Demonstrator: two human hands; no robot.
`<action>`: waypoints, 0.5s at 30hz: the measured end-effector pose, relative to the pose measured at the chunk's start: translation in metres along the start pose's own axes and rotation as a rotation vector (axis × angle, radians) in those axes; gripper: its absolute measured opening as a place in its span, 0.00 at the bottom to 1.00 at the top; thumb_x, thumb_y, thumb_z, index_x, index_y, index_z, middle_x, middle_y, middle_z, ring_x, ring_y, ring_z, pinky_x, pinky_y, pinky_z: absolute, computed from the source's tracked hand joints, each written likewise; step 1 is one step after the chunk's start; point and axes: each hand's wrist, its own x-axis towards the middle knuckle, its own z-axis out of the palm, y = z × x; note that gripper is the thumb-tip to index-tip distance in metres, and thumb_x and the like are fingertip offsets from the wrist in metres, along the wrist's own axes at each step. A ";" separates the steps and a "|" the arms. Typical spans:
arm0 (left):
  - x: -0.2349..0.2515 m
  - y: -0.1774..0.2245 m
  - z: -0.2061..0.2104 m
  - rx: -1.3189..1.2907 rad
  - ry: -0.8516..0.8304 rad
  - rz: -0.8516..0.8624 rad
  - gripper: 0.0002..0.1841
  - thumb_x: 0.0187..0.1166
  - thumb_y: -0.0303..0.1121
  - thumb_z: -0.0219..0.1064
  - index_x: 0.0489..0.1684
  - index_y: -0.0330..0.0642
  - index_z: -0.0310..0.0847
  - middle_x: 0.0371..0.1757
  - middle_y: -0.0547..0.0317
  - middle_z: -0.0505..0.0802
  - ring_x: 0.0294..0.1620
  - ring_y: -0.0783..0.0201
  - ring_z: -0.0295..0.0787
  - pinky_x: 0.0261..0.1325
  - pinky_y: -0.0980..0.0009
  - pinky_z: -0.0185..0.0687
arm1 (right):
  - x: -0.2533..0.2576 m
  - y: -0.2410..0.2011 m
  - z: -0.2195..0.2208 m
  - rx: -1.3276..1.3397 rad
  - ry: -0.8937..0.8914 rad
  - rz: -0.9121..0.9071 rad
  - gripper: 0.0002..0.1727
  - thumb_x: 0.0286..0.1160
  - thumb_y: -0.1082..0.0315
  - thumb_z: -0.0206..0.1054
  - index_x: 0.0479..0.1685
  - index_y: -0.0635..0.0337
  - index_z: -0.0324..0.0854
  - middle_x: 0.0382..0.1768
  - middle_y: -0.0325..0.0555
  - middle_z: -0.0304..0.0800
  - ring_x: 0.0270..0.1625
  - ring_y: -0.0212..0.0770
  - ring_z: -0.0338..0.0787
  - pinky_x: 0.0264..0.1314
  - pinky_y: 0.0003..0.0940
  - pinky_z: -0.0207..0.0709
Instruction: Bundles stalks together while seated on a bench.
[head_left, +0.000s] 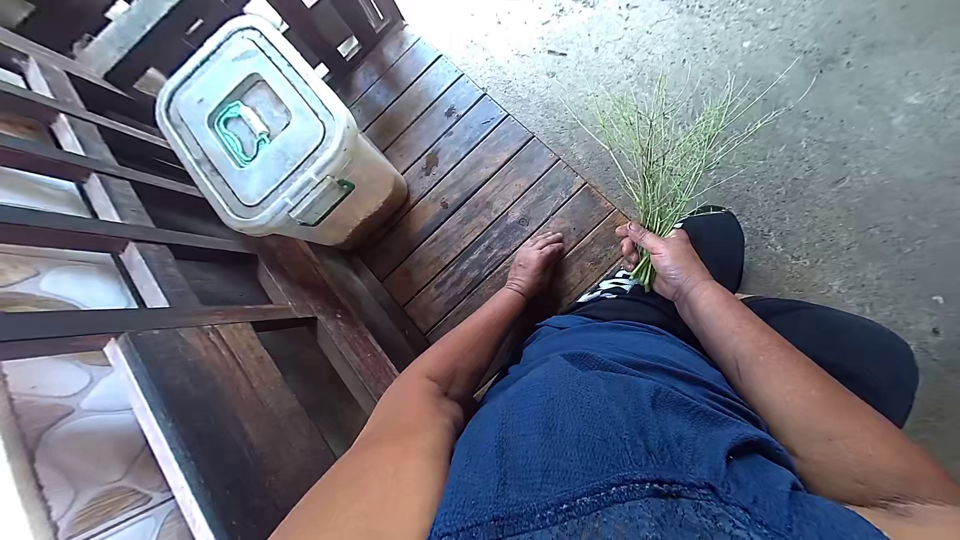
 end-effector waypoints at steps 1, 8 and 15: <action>-0.003 0.001 -0.011 -0.020 0.043 -0.047 0.13 0.82 0.22 0.60 0.54 0.31 0.91 0.65 0.42 0.92 0.75 0.43 0.84 0.83 0.48 0.69 | 0.000 0.000 -0.001 0.002 -0.002 -0.004 0.09 0.89 0.69 0.59 0.47 0.64 0.83 0.19 0.35 0.81 0.18 0.29 0.79 0.23 0.24 0.80; -0.058 -0.017 -0.030 0.419 -0.149 -0.433 0.42 0.86 0.56 0.52 0.93 0.33 0.51 0.95 0.37 0.52 0.97 0.38 0.38 0.92 0.33 0.29 | 0.003 0.000 0.001 -0.016 0.006 0.013 0.09 0.89 0.67 0.60 0.47 0.63 0.83 0.20 0.36 0.82 0.19 0.29 0.80 0.24 0.23 0.80; -0.023 0.005 0.006 0.482 -0.220 -0.480 0.50 0.84 0.65 0.45 0.94 0.29 0.40 0.96 0.36 0.45 0.98 0.41 0.33 0.92 0.35 0.24 | 0.007 0.001 0.004 -0.032 0.007 0.037 0.10 0.89 0.67 0.60 0.49 0.64 0.83 0.21 0.36 0.82 0.19 0.29 0.80 0.24 0.23 0.80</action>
